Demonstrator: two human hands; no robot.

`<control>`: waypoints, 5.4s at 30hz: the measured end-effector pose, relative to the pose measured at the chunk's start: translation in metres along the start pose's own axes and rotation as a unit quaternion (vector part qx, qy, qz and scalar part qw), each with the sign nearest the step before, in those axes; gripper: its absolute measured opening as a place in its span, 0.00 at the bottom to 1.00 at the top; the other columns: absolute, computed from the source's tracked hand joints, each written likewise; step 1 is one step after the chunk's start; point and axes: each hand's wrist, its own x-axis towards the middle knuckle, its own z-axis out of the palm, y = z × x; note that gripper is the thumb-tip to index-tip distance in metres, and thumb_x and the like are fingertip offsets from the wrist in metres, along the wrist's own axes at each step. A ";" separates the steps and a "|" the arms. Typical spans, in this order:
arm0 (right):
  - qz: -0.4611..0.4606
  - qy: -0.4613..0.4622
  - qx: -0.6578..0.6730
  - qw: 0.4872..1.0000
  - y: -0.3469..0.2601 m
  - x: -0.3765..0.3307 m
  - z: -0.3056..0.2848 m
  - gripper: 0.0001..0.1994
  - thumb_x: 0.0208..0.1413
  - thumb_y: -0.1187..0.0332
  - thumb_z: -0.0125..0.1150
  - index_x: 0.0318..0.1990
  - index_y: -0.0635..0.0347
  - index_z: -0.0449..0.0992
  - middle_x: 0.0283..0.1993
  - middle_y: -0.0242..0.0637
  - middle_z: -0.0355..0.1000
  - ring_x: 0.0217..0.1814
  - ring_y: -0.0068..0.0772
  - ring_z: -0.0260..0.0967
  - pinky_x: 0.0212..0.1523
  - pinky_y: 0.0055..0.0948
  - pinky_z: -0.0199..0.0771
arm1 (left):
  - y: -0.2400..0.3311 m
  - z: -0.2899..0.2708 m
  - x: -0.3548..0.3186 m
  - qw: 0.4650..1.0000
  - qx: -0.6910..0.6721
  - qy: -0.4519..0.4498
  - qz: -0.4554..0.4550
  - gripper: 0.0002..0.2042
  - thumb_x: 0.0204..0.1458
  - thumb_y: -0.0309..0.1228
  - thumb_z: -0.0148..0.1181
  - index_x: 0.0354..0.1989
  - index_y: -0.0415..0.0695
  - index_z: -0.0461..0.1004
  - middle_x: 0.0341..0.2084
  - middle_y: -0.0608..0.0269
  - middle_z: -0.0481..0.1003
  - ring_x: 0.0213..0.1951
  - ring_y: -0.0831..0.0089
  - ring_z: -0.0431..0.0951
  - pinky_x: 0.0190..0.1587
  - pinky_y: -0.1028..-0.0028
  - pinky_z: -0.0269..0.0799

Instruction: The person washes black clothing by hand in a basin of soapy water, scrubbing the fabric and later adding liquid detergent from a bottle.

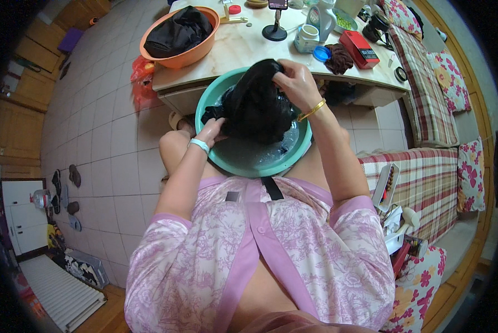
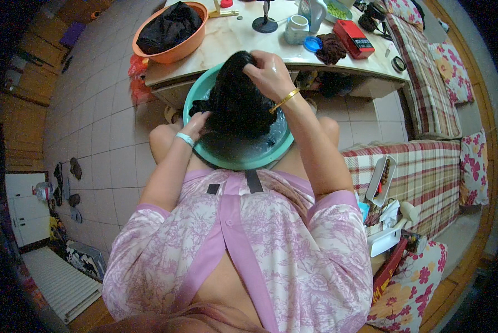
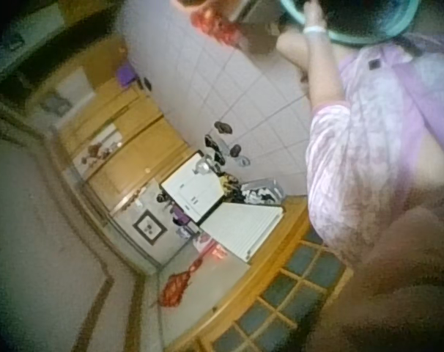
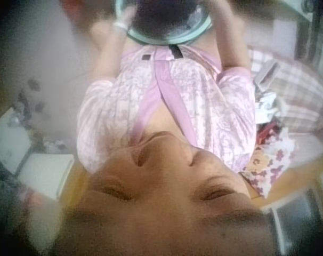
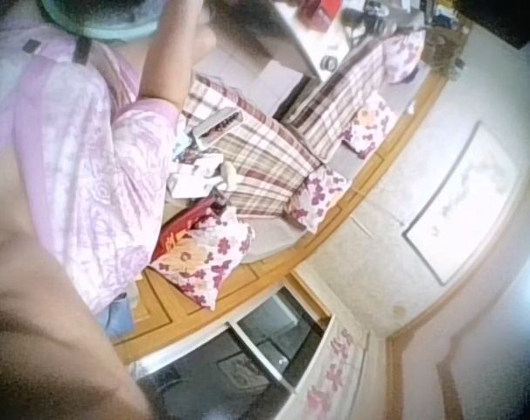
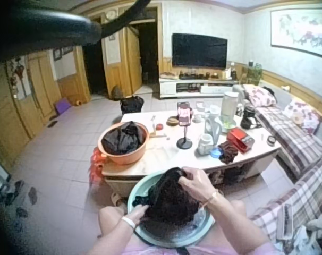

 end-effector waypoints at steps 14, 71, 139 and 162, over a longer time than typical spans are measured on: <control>-0.003 -0.020 -0.015 1.000 -0.001 -0.003 0.039 0.11 0.39 0.68 0.53 0.29 0.68 0.71 0.23 0.52 0.69 0.25 0.45 0.70 0.31 0.34 0.69 | 0.051 0.043 -0.077 0.743 0.415 0.219 0.476 0.22 0.42 0.40 0.60 0.39 0.36 0.64 0.26 0.49 0.71 0.31 0.51 0.72 0.37 0.61 0.67; 0.010 0.057 0.172 0.983 0.062 -0.065 0.035 0.06 0.49 0.72 0.53 0.34 0.63 0.72 0.28 0.31 0.69 0.31 0.18 0.64 0.34 0.19 0.65 | 0.015 -0.016 -0.015 0.832 0.335 0.276 0.346 0.26 0.47 0.45 0.55 0.42 0.33 0.59 0.31 0.50 0.71 0.33 0.68 0.73 0.30 0.75 0.69; 0.007 0.035 -0.247 0.968 0.132 -0.042 0.071 0.12 0.49 0.61 0.51 0.21 0.56 0.74 0.23 0.42 0.70 0.30 0.47 0.67 0.31 0.42 0.64 | 0.016 0.014 -0.002 0.642 0.682 0.089 0.340 0.24 0.39 0.38 0.62 0.46 0.44 0.68 0.53 0.51 0.59 0.56 0.55 0.56 0.55 0.62 0.55; 0.089 0.008 -0.291 0.952 0.136 -0.081 0.052 0.09 0.51 0.64 0.48 0.33 0.57 0.71 0.32 0.42 0.68 0.35 0.47 0.67 0.35 0.39 0.67 | 0.067 0.045 -0.015 0.833 0.218 0.124 0.494 0.09 0.52 0.30 0.47 0.29 0.34 0.64 0.17 0.55 0.63 0.22 0.71 0.62 0.29 0.73 0.61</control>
